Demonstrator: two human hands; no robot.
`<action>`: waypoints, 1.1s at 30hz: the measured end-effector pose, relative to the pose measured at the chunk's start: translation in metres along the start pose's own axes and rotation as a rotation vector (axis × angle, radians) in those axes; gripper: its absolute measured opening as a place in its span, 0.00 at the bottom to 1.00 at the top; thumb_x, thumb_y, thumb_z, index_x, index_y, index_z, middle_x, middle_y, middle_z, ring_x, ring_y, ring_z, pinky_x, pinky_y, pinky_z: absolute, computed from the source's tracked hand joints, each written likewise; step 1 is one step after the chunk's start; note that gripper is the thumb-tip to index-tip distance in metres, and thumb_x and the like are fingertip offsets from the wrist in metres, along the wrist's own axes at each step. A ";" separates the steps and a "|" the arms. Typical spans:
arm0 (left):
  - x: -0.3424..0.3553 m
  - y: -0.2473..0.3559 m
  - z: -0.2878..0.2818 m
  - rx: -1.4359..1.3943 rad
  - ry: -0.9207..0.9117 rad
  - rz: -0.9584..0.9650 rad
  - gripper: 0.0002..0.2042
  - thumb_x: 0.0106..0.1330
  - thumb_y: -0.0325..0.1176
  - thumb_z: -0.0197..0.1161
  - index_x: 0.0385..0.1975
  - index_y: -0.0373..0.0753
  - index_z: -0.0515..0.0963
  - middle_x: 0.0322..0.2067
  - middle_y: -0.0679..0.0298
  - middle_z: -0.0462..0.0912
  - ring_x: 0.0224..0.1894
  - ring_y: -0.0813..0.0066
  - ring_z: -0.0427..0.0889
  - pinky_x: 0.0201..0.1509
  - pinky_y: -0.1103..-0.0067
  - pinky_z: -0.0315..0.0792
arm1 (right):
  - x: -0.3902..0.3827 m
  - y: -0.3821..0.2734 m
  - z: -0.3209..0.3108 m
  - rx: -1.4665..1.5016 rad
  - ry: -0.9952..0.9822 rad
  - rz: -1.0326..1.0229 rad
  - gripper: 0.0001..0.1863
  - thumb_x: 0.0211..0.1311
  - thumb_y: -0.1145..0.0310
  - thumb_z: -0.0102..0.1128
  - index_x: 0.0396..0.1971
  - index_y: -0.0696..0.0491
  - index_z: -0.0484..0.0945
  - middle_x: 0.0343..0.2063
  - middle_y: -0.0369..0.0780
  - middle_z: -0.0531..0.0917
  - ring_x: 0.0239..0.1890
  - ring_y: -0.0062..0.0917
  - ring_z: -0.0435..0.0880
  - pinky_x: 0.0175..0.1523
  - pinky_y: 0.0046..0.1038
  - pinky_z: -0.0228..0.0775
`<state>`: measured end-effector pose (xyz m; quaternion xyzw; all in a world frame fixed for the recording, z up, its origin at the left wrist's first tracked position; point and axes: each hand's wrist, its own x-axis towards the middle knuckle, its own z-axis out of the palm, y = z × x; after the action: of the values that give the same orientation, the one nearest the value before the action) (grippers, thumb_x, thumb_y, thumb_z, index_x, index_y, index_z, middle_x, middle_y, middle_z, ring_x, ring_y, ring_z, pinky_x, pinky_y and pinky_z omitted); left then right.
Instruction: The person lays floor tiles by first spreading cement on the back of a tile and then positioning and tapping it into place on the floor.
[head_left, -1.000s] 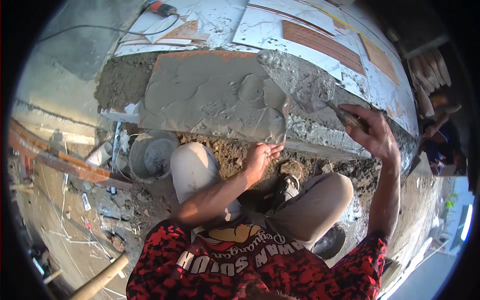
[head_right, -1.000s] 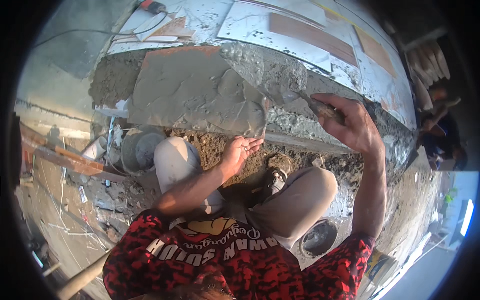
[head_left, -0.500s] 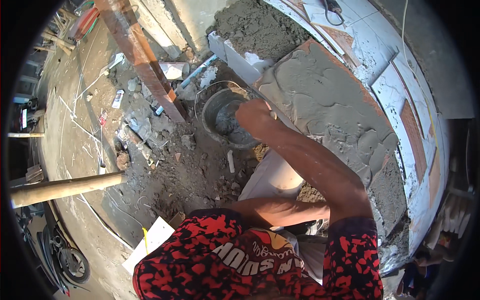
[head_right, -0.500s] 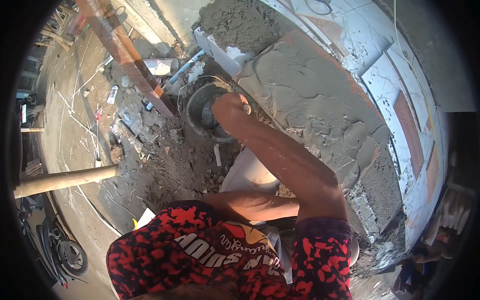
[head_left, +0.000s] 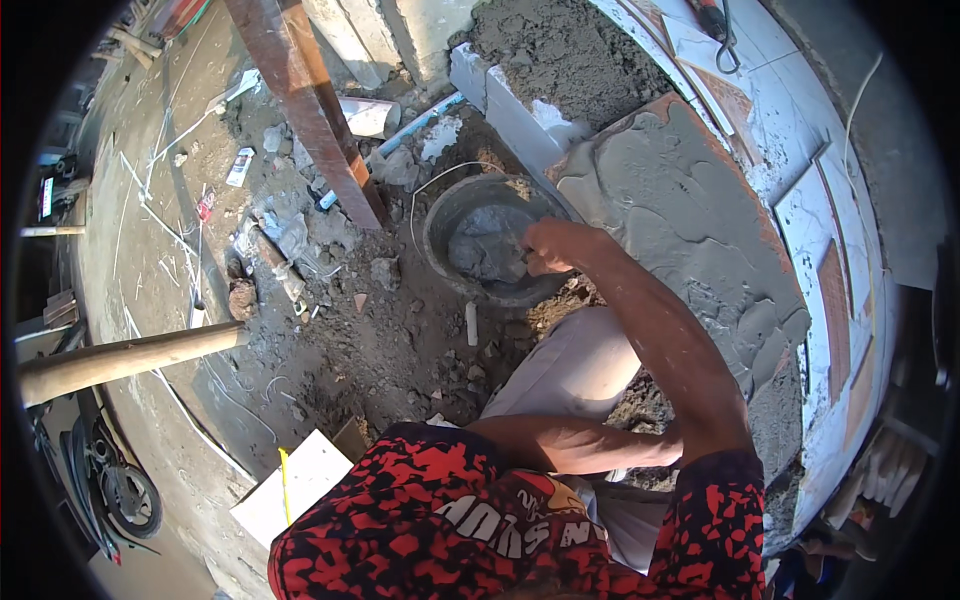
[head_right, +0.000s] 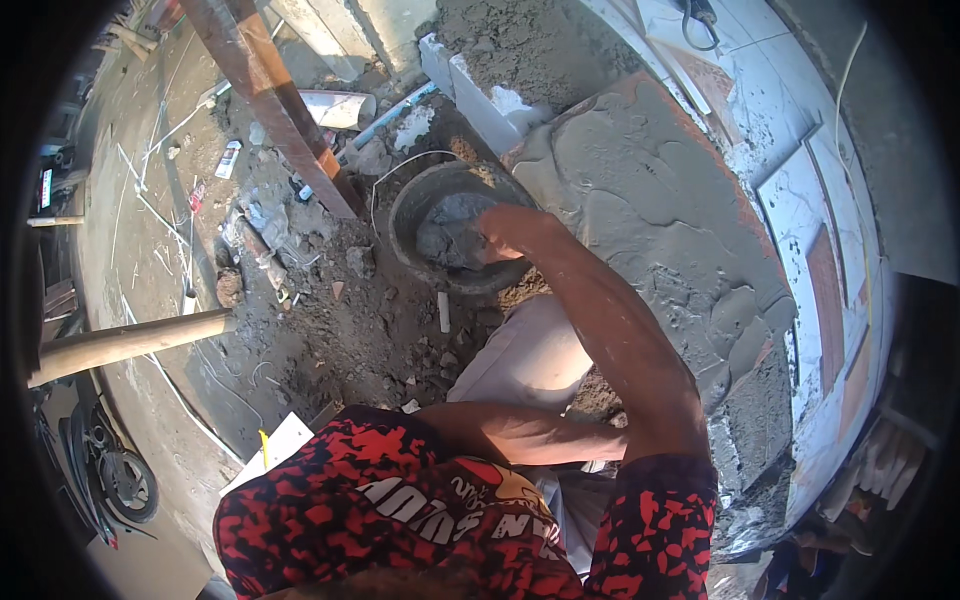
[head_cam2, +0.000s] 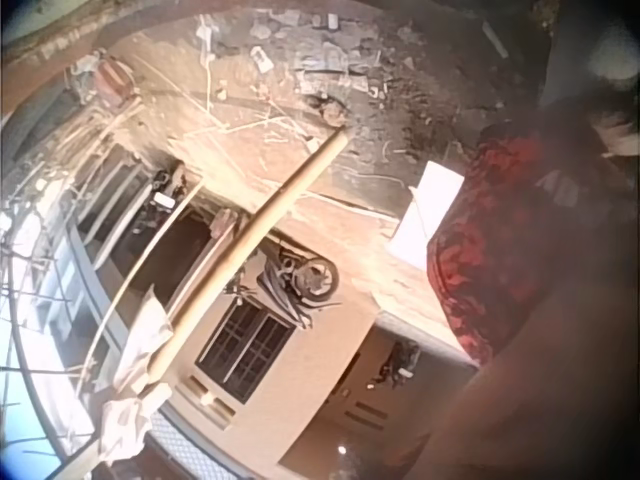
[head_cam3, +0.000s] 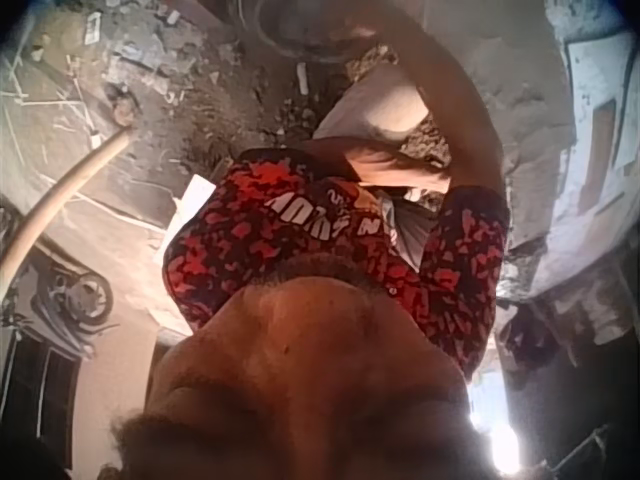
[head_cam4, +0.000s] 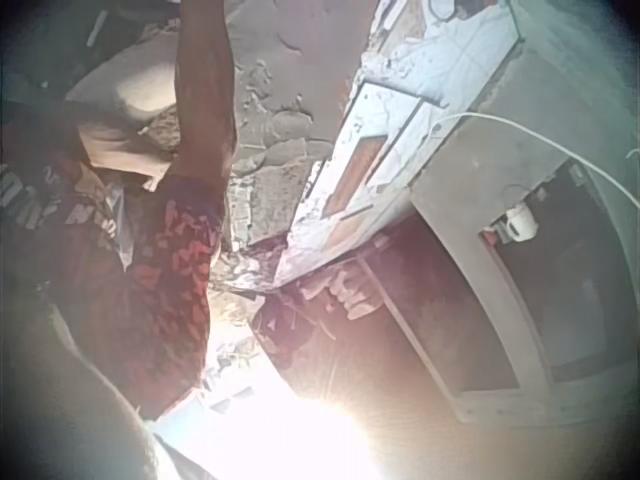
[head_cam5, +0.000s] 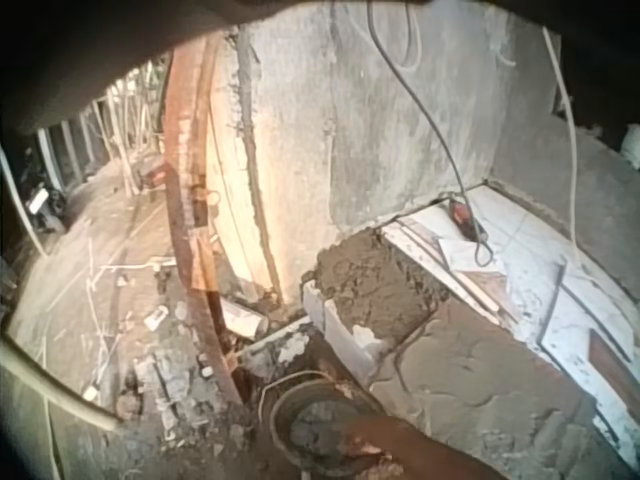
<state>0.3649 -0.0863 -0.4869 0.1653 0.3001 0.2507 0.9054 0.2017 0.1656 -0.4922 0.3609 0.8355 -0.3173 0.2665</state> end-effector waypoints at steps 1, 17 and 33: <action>0.001 0.000 0.000 0.004 0.001 -0.002 0.06 0.66 0.33 0.51 0.34 0.39 0.73 0.32 0.64 0.76 0.32 0.77 0.74 0.36 0.78 0.68 | -0.005 0.006 -0.003 0.139 -0.014 0.005 0.16 0.49 0.67 0.60 0.37 0.59 0.81 0.31 0.51 0.83 0.35 0.42 0.82 0.41 0.39 0.72; -0.001 -0.001 0.002 0.070 -0.040 -0.047 0.07 0.68 0.35 0.52 0.37 0.39 0.73 0.36 0.63 0.76 0.36 0.76 0.73 0.39 0.76 0.68 | -0.137 0.022 -0.010 0.898 0.182 -0.040 0.22 0.58 0.64 0.60 0.50 0.61 0.75 0.29 0.37 0.82 0.26 0.21 0.78 0.30 0.25 0.72; 0.013 -0.013 0.003 0.016 -0.117 -0.077 0.04 0.56 0.24 0.48 0.23 0.34 0.71 0.42 0.49 0.80 0.49 0.58 0.80 0.52 0.71 0.74 | -0.585 0.016 0.202 1.051 0.986 0.905 0.23 0.53 0.70 0.65 0.51 0.55 0.77 0.26 0.36 0.81 0.22 0.17 0.75 0.30 0.22 0.70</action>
<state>0.3808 -0.0899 -0.4966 0.1752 0.2546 0.2034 0.9290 0.6076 -0.2255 -0.2357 0.8339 0.3753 -0.3335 -0.2291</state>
